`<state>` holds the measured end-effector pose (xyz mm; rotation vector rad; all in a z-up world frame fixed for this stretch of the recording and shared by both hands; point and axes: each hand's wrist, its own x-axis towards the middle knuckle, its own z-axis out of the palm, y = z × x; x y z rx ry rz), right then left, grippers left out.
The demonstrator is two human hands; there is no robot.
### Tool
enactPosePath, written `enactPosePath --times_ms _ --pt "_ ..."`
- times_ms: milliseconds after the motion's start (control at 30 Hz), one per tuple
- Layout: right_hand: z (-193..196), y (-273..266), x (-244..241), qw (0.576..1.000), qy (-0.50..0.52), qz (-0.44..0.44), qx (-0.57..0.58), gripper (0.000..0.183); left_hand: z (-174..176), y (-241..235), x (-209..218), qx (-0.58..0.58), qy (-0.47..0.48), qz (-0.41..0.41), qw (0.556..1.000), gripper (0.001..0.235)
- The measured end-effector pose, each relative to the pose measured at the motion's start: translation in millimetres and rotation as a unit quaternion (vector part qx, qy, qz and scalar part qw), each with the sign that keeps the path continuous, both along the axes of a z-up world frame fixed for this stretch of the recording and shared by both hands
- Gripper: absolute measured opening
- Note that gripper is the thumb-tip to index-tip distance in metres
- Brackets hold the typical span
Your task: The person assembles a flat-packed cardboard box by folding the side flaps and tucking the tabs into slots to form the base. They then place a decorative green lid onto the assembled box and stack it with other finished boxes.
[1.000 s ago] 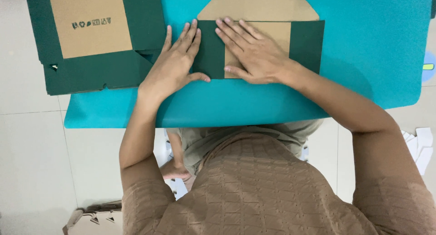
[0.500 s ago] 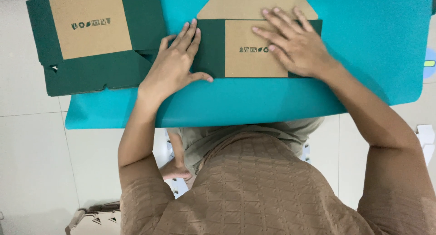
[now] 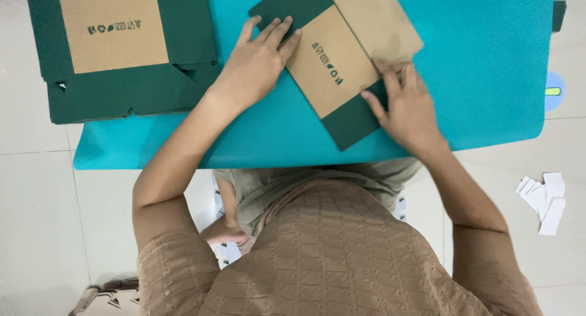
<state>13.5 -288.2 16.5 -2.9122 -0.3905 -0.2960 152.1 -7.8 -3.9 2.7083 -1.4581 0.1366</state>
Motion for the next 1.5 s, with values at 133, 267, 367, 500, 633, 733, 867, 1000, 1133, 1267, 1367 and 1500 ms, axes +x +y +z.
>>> enactPosePath --times_ms 133,267,367,500,633,733,867,1000,1133,1267,1367,1500 --pt "-13 33 -31 0.985 0.114 -0.051 0.122 0.063 -9 -32 -15 0.006 0.017 0.044 0.999 0.059" --pt "-25 54 -41 0.992 0.054 -0.066 0.091 0.063 -5 -54 -26 0.032 0.007 0.052 0.998 0.082" --pt "-29 58 -44 0.996 0.029 -0.068 0.055 0.061 1 -54 -27 0.02 0.03 0.065 0.997 0.077" --pt "-25 63 -47 0.994 0.034 -0.045 0.093 0.061 7 -50 -22 -0.017 0.064 0.035 0.997 0.074" --pt "0 45 -45 0.995 0.016 -0.022 0.098 0.041 6 -50 -24 -0.027 0.044 0.034 0.998 0.073" --pt "6 -2 -30 0.994 -0.033 -0.085 0.054 0.027 8 -53 -25 -0.032 0.051 0.036 0.998 0.071" --pt "2 -49 -2 0.991 -0.097 -0.083 -0.03 0.044 10 -53 -25 -0.033 0.053 0.026 0.998 0.07" --pt "-2 -44 9 0.998 -0.008 0.044 0.049 0.051 11 -55 -26 -0.025 0.05 0.031 0.998 0.069" --pt "0 -30 14 0.995 0.049 0.079 0.034 0.05 16 -55 -28 0.013 0.06 0.046 0.997 0.066" --pt "4 -24 19 0.994 0.052 0.095 -0.002 0.052 9 -56 -28 -0.015 0.064 0.032 0.997 0.064" --pt "5 -21 20 0.995 0.044 0.092 -0.001 0.048 9 -58 -29 -0.065 0.054 0.023 0.996 0.065" --pt "2 -21 22 0.996 0.034 0.084 -0.028 0.048 10 -59 -30 -0.032 0.07 0.032 0.997 0.067"
